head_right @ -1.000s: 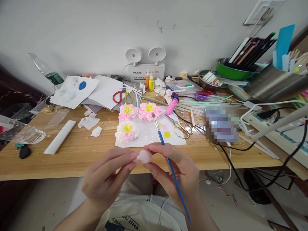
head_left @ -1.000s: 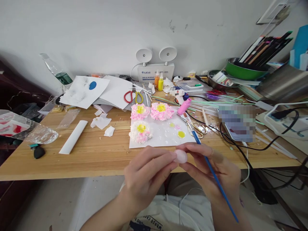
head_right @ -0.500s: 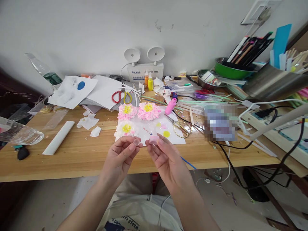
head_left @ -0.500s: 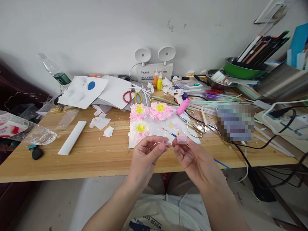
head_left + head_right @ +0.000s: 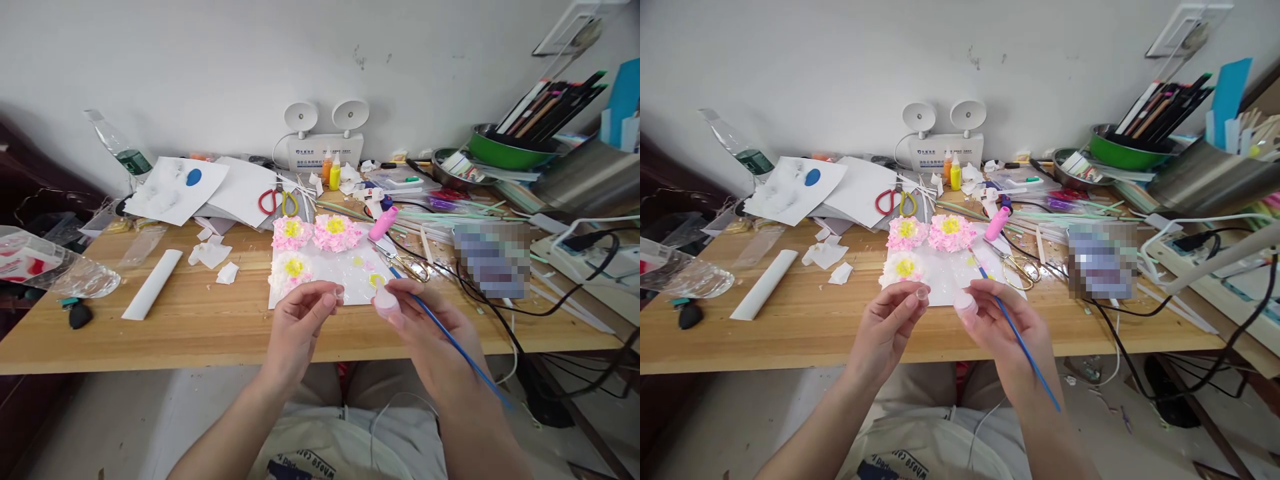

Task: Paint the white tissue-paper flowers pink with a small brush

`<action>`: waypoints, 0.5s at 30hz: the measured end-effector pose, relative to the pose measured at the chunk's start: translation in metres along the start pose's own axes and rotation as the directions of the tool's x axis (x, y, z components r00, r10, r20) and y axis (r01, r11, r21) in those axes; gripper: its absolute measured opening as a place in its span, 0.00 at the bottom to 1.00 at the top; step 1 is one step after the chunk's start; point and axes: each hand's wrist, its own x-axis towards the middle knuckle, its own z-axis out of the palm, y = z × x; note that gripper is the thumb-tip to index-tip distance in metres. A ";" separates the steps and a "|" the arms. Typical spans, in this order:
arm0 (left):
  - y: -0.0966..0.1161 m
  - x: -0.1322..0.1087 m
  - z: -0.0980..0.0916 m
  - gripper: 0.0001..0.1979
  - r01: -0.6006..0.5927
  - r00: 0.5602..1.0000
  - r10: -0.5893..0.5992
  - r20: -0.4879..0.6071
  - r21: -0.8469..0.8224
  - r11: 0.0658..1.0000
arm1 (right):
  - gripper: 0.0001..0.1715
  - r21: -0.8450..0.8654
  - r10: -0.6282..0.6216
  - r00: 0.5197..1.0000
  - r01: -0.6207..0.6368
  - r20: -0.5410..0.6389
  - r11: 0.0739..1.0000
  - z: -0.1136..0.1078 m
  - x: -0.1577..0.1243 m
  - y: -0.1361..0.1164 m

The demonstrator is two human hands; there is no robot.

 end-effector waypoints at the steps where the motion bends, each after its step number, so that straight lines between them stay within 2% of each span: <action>1: 0.000 0.000 -0.001 0.05 -0.012 1.000 0.012 0.002 0.020 1.000 | 0.15 -0.071 -0.038 0.999 0.039 0.006 0.997 -0.001 -0.001 -0.002; 5: 0.000 0.001 -0.003 0.06 -0.077 0.996 0.070 0.049 0.141 0.987 | 0.13 -0.307 -0.166 0.985 0.170 0.039 0.936 -0.003 -0.002 -0.007; 9: 0.002 -0.001 -0.003 0.07 -0.196 0.978 0.165 0.127 0.299 0.934 | 0.12 -0.524 -0.208 0.974 0.223 0.089 0.822 -0.002 -0.003 -0.011; 12: 0.002 -0.002 -0.005 0.06 -0.272 0.958 0.195 0.212 0.451 0.850 | 0.11 -0.618 -0.249 0.948 0.319 0.199 0.719 -0.003 -0.001 -0.013; 15: 0.001 -0.002 -0.009 0.08 -0.279 0.956 0.169 0.240 0.567 0.775 | 0.11 -0.619 -0.289 0.898 0.439 0.333 0.651 -0.005 0.003 -0.016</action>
